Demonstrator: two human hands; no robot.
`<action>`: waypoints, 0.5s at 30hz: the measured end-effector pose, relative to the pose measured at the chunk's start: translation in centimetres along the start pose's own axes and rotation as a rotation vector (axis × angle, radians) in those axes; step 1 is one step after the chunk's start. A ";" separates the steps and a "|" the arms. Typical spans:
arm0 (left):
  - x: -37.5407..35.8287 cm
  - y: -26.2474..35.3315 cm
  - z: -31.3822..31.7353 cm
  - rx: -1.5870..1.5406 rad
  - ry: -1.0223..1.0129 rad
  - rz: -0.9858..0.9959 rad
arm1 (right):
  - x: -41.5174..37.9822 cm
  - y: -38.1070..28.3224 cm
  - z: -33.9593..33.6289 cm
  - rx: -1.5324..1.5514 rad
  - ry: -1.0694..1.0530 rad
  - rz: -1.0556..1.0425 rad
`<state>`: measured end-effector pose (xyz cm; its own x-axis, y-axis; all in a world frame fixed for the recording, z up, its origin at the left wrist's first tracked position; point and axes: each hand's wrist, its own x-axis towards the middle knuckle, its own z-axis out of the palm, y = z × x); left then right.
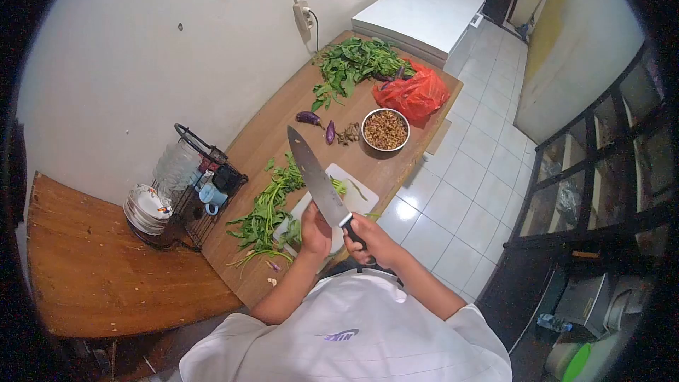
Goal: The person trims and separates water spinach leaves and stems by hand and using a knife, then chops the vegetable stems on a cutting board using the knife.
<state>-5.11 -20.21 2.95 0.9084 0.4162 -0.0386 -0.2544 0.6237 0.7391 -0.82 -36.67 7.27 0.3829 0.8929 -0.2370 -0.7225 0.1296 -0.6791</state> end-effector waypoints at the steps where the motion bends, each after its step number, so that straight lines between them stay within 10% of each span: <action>1: 0.6 -0.5 -0.7 -0.003 0.000 -0.006 | 0.8 0.5 -0.8 0.001 0.007 0.002; 6: 3.8 -2.8 -8.2 0.382 0.422 0.048 | 5.2 3.6 -7.0 0.086 0.248 -0.047; 15: 1.5 -3.8 -17.5 0.836 0.372 0.025 | 3.6 7.6 -14.6 0.139 0.616 -0.090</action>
<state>-8.59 -10.39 -11.71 0.7038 0.6996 -0.1234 0.1821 -0.0097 0.9832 3.43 -38.79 -8.86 0.6767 0.4695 -0.5671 -0.7240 0.2842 -0.6285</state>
